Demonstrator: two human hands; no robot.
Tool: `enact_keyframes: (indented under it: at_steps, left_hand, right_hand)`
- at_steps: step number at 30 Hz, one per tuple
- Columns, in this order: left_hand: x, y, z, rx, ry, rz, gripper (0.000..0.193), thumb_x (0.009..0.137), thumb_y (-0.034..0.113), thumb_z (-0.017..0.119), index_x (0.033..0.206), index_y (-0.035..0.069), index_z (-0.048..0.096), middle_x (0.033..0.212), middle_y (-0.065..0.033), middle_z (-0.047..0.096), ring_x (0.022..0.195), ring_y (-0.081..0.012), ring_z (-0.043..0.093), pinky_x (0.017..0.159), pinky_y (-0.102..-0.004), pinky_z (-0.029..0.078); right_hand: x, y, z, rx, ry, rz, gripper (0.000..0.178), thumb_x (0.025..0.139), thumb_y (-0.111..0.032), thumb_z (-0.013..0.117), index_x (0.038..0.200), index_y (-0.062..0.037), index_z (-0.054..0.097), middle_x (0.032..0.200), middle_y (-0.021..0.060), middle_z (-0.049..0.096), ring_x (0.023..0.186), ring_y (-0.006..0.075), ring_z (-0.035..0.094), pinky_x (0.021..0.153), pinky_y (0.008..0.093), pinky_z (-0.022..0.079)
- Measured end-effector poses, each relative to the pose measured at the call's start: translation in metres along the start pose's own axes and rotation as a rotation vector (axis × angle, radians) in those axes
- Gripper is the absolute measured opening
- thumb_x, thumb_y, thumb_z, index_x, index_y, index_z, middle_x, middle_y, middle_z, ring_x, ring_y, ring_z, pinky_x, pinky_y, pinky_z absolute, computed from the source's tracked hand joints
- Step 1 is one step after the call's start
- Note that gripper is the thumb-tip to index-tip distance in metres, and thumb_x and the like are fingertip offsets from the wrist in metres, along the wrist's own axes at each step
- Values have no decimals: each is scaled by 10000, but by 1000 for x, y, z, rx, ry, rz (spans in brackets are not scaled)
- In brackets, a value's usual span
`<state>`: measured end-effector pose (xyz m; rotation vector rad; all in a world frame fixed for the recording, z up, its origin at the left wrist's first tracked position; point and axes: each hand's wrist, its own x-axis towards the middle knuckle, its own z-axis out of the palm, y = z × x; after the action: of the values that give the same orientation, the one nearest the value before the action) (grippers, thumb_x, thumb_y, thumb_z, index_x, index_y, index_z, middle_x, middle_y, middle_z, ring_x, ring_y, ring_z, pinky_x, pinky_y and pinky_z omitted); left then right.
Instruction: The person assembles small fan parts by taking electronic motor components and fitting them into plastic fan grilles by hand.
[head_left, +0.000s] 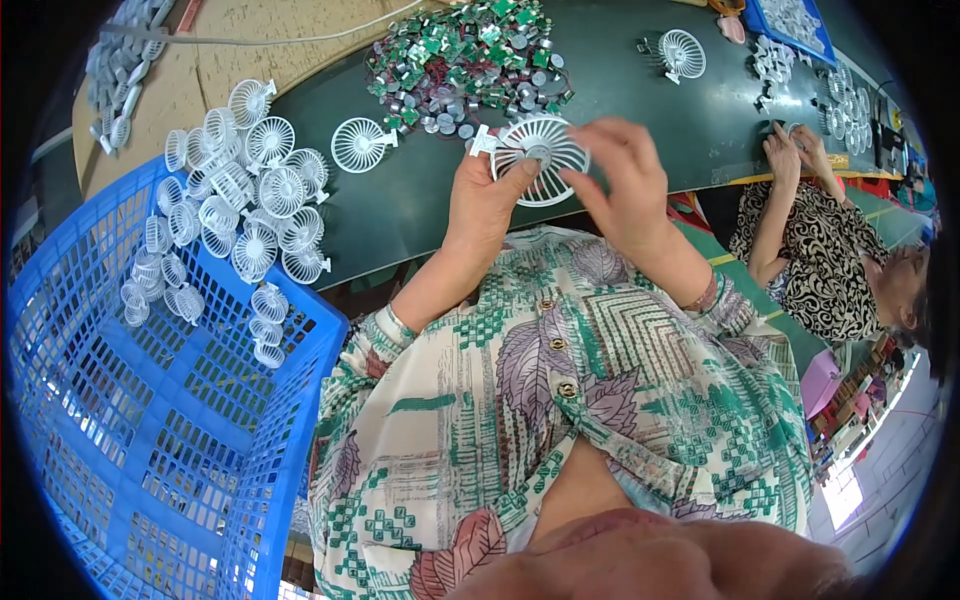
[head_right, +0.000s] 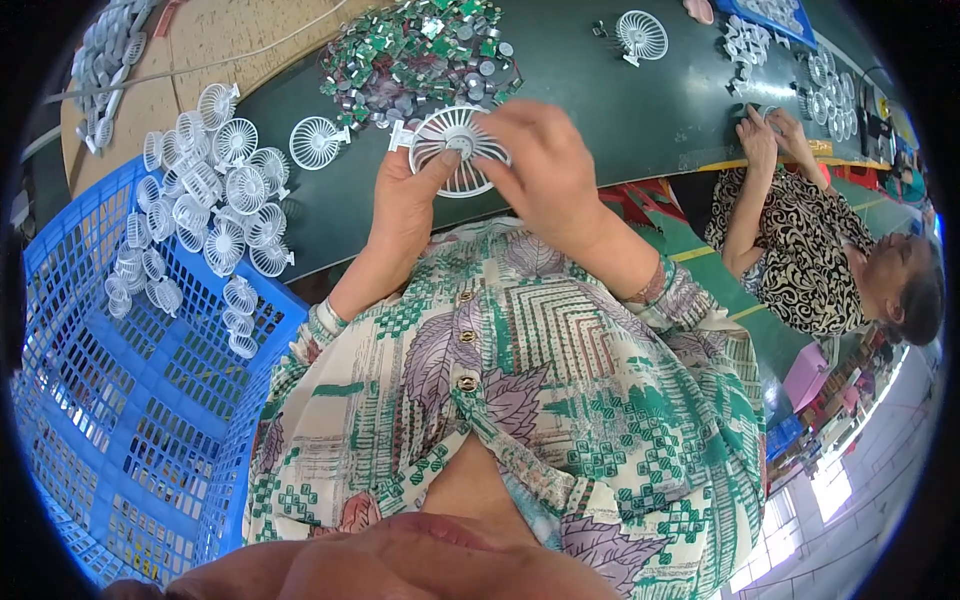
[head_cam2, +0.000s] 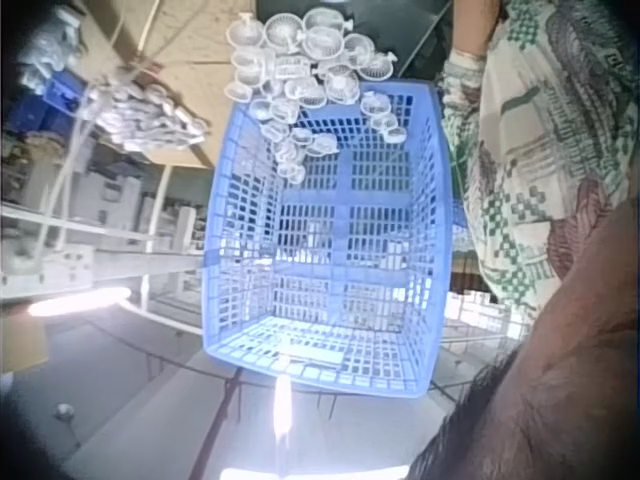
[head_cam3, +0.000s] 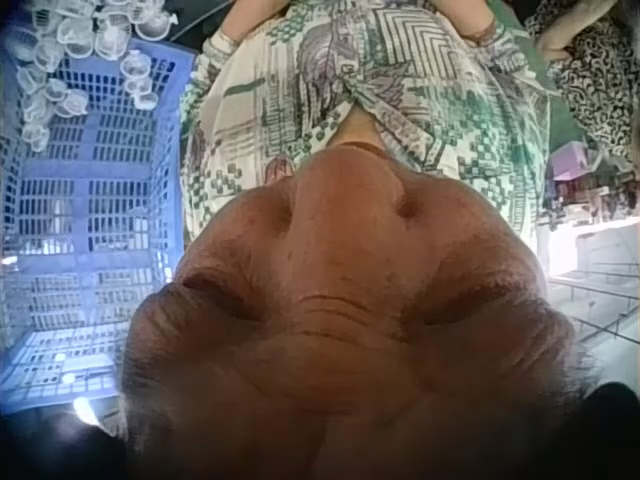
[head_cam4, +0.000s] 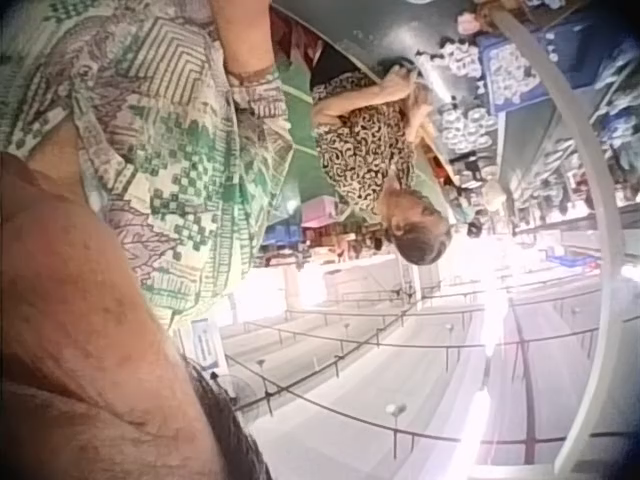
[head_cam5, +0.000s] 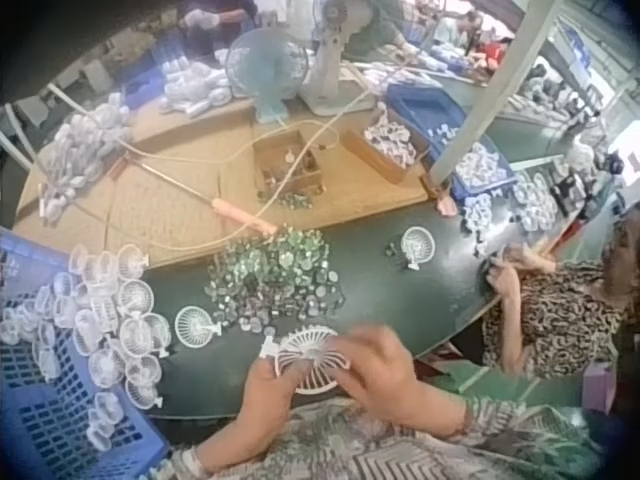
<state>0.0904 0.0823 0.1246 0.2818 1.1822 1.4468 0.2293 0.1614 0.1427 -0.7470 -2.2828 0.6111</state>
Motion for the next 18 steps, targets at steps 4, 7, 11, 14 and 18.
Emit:
enact_keyframes:
  at_steps: [4, 7, 11, 14, 18]
  left_hand:
    - [-5, -1, 1, 102, -83, 26, 300, 781, -24, 548, 1068, 34, 485, 946, -33, 583, 828, -95, 555, 709, -236, 464]
    - [-6, -1, 6, 102, -84, 40, 285, 772, -31, 554, 1045, 21, 490, 912, -25, 577, 800, -77, 538, 699, -226, 450]
    - [-2, -11, 1, 197, -68, 15, 250, 762, -25, 572, 1001, 12, 506, 872, -11, 572, 769, -59, 523, 682, -211, 434]
    - [0, -15, 2, 188, -80, -21, 234, 758, -21, 579, 980, 13, 514, 848, -8, 574, 742, -57, 525, 652, -208, 437]
    - [1, -21, -2, 234, -96, -60, 226, 755, -17, 585, 968, 15, 516, 830, -6, 573, 718, -53, 523, 623, -207, 437]
  right_hand:
    - [-2, 3, 4, 627, -206, 662, 338, 716, -161, 681, 981, 2, 550, 819, 102, 592, 717, 144, 553, 632, 281, 445]
    - [-7, 9, 2, 579, -299, 673, 310, 717, -160, 681, 941, 11, 552, 743, 61, 590, 679, 105, 529, 622, 260, 435]
    - [-18, 13, 13, 748, -231, 785, 247, 728, -144, 671, 891, 4, 558, 746, 35, 597, 681, 73, 513, 620, 244, 429]
    - [-27, 12, 16, 758, -181, 823, 220, 731, -125, 663, 876, 2, 558, 745, 30, 597, 678, 65, 515, 611, 238, 430]
    - [-35, 9, 17, 735, -170, 907, 212, 733, -124, 660, 859, 6, 550, 739, 36, 596, 675, 64, 520, 601, 234, 432]
